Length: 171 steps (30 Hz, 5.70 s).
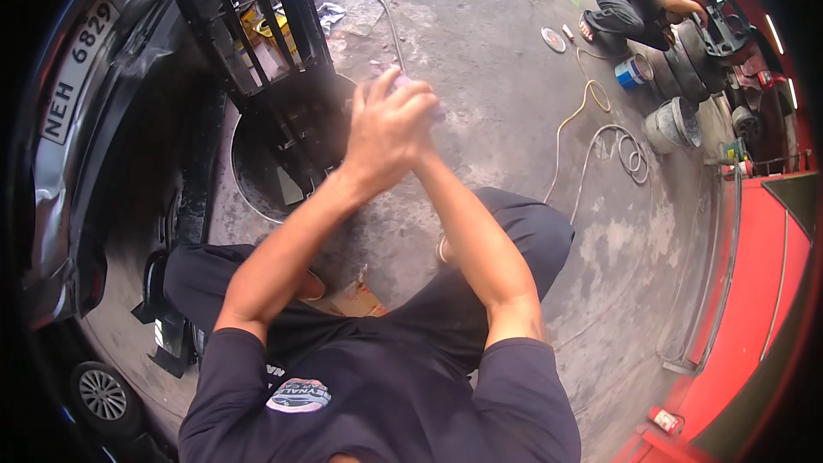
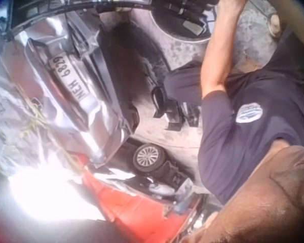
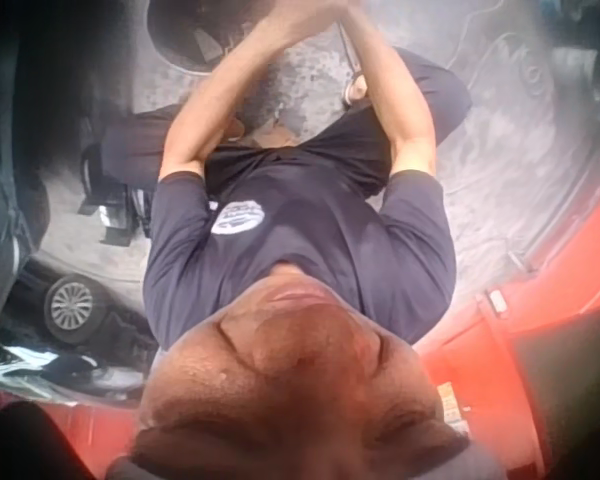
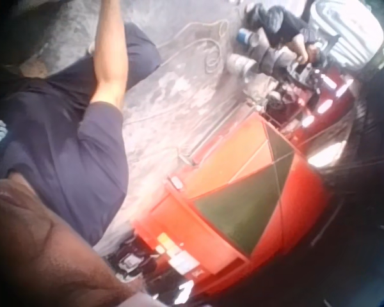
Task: The person sits on the floor and wipes a black car grille with a cloth. They repeatedly dip the cloth into a bucket of water, wring it out, and wipe the grille's surface and edges. The person also wipes their hands with the cloth during the process.
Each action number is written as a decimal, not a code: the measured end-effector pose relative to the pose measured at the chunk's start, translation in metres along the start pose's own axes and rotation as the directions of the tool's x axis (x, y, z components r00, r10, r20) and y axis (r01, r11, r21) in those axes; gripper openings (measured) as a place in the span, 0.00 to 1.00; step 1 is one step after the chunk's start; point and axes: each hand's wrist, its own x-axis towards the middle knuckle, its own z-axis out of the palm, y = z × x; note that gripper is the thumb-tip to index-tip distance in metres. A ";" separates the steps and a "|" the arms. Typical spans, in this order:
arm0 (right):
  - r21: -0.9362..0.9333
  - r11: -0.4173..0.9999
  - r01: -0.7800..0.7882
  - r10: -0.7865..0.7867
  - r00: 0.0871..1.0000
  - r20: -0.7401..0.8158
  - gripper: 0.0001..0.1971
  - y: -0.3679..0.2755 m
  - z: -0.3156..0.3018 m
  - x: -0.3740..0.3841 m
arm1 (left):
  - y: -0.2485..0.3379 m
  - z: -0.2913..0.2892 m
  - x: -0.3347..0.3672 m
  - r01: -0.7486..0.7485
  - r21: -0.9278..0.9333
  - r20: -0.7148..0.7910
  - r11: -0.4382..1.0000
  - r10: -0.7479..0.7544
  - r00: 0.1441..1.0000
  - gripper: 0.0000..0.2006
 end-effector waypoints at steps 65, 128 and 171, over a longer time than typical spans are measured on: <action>0.949 -0.313 0.040 0.229 0.973 0.035 0.19 -0.058 -0.128 0.021 | 0.003 0.027 0.006 0.183 -0.979 0.187 -0.095 -0.780 0.597 0.25; 0.473 0.808 0.352 -0.099 0.872 -0.480 0.09 -0.113 -0.105 -0.044 | -0.053 -0.024 -0.002 0.324 -0.894 0.440 -0.308 -0.482 0.758 0.30; 0.898 -0.152 -0.414 -0.178 0.905 0.387 0.20 -0.076 -0.114 -0.020 | -0.003 -0.091 -0.033 0.431 -0.897 0.379 0.097 -0.332 0.864 0.38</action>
